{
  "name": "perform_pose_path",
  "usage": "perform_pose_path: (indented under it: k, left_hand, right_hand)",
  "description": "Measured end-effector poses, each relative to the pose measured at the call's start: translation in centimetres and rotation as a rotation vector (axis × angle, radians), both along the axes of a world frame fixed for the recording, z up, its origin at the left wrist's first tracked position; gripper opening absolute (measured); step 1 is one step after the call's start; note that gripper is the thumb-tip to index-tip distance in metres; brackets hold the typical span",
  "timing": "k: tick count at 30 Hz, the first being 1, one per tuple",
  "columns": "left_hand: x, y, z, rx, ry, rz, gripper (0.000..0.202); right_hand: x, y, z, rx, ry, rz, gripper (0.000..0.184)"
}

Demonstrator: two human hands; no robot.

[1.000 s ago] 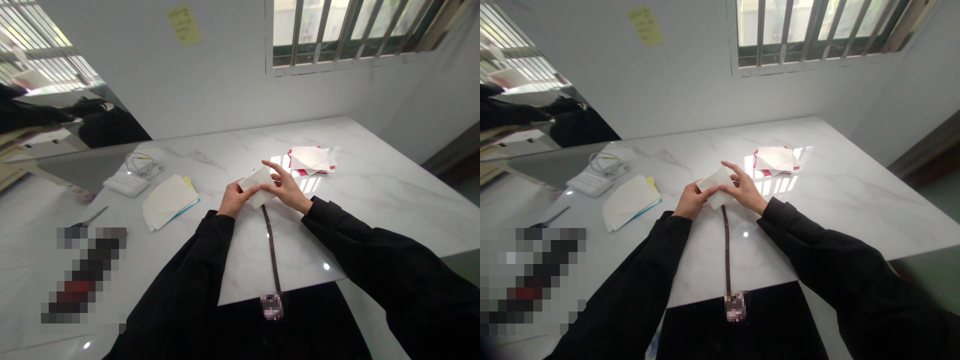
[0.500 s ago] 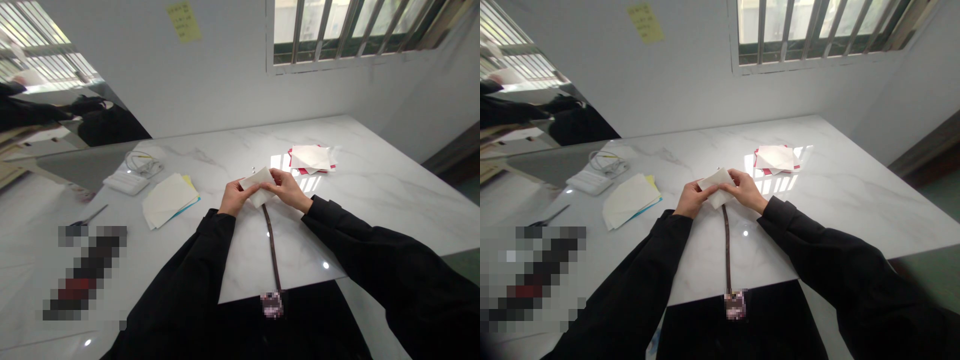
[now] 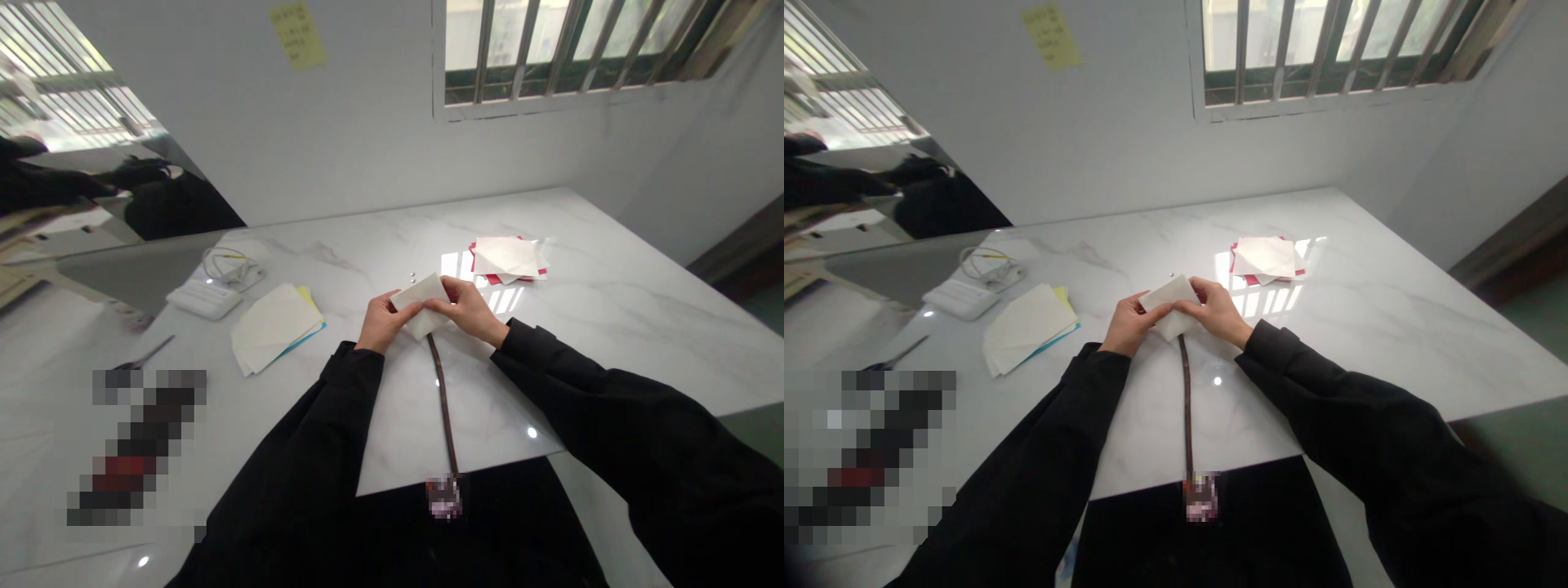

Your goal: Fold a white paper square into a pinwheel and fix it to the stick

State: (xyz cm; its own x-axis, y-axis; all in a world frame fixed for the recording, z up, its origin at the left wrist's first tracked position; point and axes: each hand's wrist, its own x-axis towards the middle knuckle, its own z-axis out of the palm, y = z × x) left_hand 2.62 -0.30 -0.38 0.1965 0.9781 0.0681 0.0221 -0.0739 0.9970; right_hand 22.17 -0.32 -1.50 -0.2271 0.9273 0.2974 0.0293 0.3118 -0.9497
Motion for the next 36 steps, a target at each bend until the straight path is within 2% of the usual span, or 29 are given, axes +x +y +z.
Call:
perform_pose_path:
  k: [14,18,22,25,27,30,33,36]
  left_hand:
    - [0.2,-0.3,0.3,-0.011,-0.047,0.005,0.052]
    - [0.2,-0.2,0.4,-0.011,-0.066,0.010,0.055]
    - [-0.5,0.4,0.5,-0.005,-0.069,0.089,0.051]
    - [-1.5,0.8,0.4,0.097,0.099,0.148,0.034]
    - [-2.0,0.9,0.1,0.200,0.292,0.064,0.028]
    - [-2.1,0.8,-0.4,0.375,0.559,-0.089,0.048]
    - [-1.8,1.1,-0.9,0.470,0.706,-0.056,0.057]
    - [-1.7,1.8,-0.8,0.485,0.751,-0.058,0.052]
  right_hand:
    - [0.5,0.0,0.4,-0.102,0.015,0.087,0.040]
    - [0.7,0.2,0.7,-0.192,0.088,0.155,0.040]
    - [1.5,1.0,0.8,-0.285,0.244,0.108,0.039]
    - [2.8,2.0,0.8,-0.370,0.400,0.050,0.037]
    - [3.6,2.4,0.8,-0.434,0.471,0.066,0.035]
    - [4.5,2.6,0.8,-0.502,0.517,0.153,0.033]
    - [4.6,2.5,0.9,-0.508,0.539,0.220,0.032]
    - [4.3,2.3,0.8,-0.509,0.563,0.229,0.031]
